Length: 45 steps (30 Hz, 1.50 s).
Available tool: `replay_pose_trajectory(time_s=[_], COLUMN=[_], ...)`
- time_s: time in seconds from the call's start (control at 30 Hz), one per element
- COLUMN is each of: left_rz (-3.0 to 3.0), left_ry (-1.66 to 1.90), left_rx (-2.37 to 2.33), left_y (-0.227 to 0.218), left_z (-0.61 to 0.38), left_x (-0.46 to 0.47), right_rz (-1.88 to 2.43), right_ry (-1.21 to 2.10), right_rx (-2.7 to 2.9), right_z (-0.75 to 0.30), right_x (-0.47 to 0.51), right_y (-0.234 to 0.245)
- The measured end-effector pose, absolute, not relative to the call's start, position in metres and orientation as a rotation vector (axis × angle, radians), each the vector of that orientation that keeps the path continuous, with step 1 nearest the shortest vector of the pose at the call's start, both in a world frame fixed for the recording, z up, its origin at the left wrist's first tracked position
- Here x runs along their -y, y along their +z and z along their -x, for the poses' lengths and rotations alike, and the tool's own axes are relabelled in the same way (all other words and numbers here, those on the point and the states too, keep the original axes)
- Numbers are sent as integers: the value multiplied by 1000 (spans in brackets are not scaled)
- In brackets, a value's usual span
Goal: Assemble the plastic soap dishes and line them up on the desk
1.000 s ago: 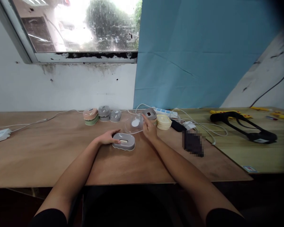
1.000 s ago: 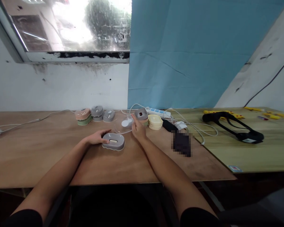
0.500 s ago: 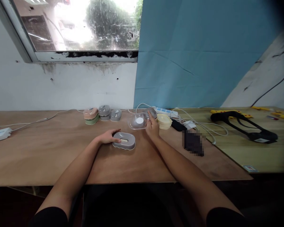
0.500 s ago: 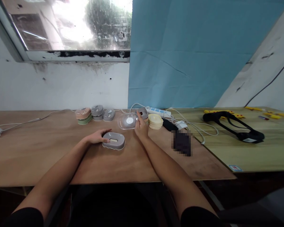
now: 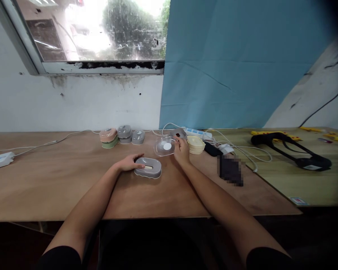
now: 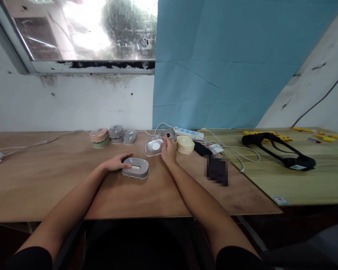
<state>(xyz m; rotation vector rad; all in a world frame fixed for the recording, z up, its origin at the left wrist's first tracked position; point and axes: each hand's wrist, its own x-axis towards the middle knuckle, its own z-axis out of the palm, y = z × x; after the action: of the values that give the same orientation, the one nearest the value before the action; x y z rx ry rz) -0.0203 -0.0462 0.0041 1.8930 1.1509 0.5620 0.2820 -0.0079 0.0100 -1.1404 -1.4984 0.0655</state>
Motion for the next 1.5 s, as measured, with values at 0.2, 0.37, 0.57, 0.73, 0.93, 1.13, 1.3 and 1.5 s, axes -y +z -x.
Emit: replay_pose_trajectory(time_s=[0.2, 0.37, 0.57, 0.73, 0.93, 1.13, 1.3, 1.5], left_rz=[-1896, -1917, -1931, -1936, -1949, -1948, -1956, -1966], left_ry=[579, 567, 557, 553, 549, 567, 568, 569], left_rx=[-1163, -1178, -1170, -1172, -1181, -1185, -1191, -1205], left_y=[3, 4, 4, 3, 4, 4, 3, 5], left_z=[20, 20, 19, 20, 20, 18, 18, 17], left_x=[46, 46, 46, 45, 46, 47, 47, 49], right_rz=[1107, 1107, 1190, 1235, 1250, 1269, 1341, 1276], right_ry=[31, 32, 102, 111, 124, 40, 190, 356], right_rx=[1423, 1440, 1478, 1577, 1653, 1577, 1592, 1674], right_z=[-280, -281, -282, -284, -281, -282, -281, -274], right_x=[8, 9, 14, 13, 13, 17, 12, 10], right_y=[11, 11, 11, 8, 10, 13, 9, 5])
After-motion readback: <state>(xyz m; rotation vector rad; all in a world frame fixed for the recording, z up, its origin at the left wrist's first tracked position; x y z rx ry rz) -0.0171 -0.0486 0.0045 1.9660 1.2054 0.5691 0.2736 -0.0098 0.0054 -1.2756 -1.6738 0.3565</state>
